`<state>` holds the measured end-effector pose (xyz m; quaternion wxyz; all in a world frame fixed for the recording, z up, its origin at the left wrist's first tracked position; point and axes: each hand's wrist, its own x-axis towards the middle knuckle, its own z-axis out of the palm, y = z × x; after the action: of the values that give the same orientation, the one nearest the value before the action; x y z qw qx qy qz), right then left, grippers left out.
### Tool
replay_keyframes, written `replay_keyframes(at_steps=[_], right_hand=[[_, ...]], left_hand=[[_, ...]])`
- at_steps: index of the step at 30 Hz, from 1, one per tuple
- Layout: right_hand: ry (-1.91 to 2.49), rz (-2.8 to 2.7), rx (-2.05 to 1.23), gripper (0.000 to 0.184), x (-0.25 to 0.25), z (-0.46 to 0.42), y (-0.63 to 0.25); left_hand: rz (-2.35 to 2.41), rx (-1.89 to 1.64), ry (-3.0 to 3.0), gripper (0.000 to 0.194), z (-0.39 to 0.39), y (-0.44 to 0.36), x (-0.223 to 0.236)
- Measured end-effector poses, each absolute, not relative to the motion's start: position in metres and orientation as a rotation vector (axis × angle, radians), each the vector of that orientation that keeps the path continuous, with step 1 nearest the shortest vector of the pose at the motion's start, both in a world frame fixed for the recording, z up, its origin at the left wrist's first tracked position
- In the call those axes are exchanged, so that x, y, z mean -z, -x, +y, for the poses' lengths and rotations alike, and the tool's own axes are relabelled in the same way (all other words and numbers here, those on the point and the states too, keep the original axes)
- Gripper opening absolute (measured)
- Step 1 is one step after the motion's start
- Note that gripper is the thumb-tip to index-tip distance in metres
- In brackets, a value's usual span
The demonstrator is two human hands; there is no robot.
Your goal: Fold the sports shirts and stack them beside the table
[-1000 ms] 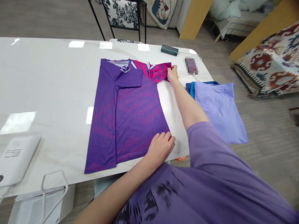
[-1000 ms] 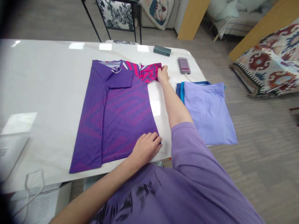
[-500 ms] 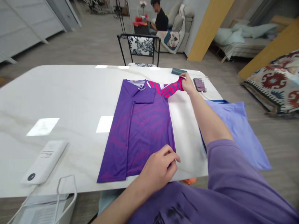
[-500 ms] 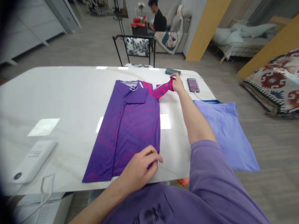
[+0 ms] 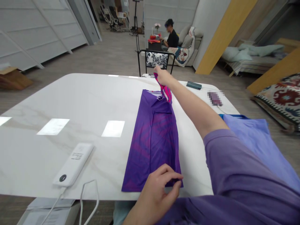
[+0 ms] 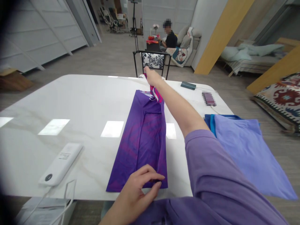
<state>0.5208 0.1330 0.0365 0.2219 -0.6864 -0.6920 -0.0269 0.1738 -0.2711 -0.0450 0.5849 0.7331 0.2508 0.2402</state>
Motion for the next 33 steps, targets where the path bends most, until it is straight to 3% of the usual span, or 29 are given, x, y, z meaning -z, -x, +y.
replay_keyframes(at_steps=[8,14,16,23,33], right_hand=[[2.146,-2.207,-0.364,0.071,0.037,0.16,-0.362],[2.176,-2.087,-0.214,0.056,0.045,0.146,-0.41],[2.165,-2.064,-0.201,0.053,0.044,0.123,-0.439],[1.982,-2.24,-0.146,0.077,0.085,-0.062,-0.482],[1.733,-2.302,-0.255,0.092,0.098,-0.327,-0.427]], left_hand=[[0.793,-0.282,-1.704,0.032,-0.26,-0.121,0.081],[0.824,-0.319,-1.998,0.018,-0.251,-0.114,0.079],[0.822,-0.435,-2.19,0.026,-0.242,-0.115,0.083],[0.996,-0.542,-2.666,0.074,-0.208,-0.089,0.119],[0.854,-0.382,-2.889,0.092,-0.235,-0.039,0.126]])
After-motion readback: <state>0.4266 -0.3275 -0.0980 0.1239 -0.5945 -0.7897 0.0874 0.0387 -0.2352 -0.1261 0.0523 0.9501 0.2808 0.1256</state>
